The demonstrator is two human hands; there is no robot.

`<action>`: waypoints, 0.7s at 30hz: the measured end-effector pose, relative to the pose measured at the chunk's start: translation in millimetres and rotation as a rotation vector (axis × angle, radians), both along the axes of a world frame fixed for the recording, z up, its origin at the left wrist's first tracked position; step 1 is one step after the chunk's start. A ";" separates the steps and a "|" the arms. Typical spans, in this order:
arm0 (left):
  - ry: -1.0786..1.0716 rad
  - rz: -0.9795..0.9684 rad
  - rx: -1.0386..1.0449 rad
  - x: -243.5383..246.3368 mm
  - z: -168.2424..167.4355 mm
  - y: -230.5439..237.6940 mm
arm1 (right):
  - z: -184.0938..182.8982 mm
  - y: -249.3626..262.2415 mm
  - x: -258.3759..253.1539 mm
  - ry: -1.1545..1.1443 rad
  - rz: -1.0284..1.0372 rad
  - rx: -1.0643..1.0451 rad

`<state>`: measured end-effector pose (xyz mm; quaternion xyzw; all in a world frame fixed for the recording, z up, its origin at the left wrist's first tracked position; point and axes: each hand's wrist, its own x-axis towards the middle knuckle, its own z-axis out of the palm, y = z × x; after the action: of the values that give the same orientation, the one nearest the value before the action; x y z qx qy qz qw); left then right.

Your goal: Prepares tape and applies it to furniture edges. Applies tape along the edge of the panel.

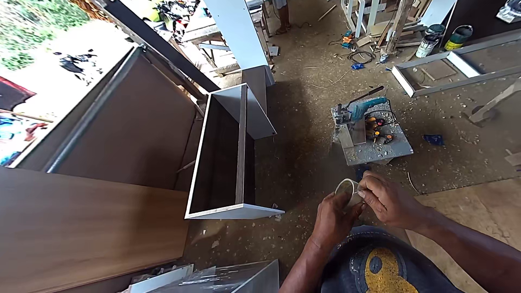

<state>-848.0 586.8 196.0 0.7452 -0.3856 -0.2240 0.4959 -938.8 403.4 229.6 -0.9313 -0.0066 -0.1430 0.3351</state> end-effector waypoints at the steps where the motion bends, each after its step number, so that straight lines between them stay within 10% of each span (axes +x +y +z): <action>1: 0.019 -0.018 0.063 3.4 5.2 0.5 | 3.6 -2.3 0.5 0.065 0.007 0.060; 9: 0.045 -0.181 0.493 26.1 33.3 -4.5 | 18.6 -10.4 6.8 0.376 0.046 0.460; 15: 0.142 -0.173 -0.025 25.0 26.5 -1.0 | 6.0 -29.4 9.4 0.208 -0.086 0.739; 21: 0.010 -0.244 -0.019 30.0 23.1 -2.8 | -8.1 -36.6 2.5 0.107 -0.240 0.532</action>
<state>-818.0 584.1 219.1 0.6868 -0.4733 -0.2826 0.4737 -936.3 366.8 221.5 -0.8111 0.1589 -0.1288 0.5479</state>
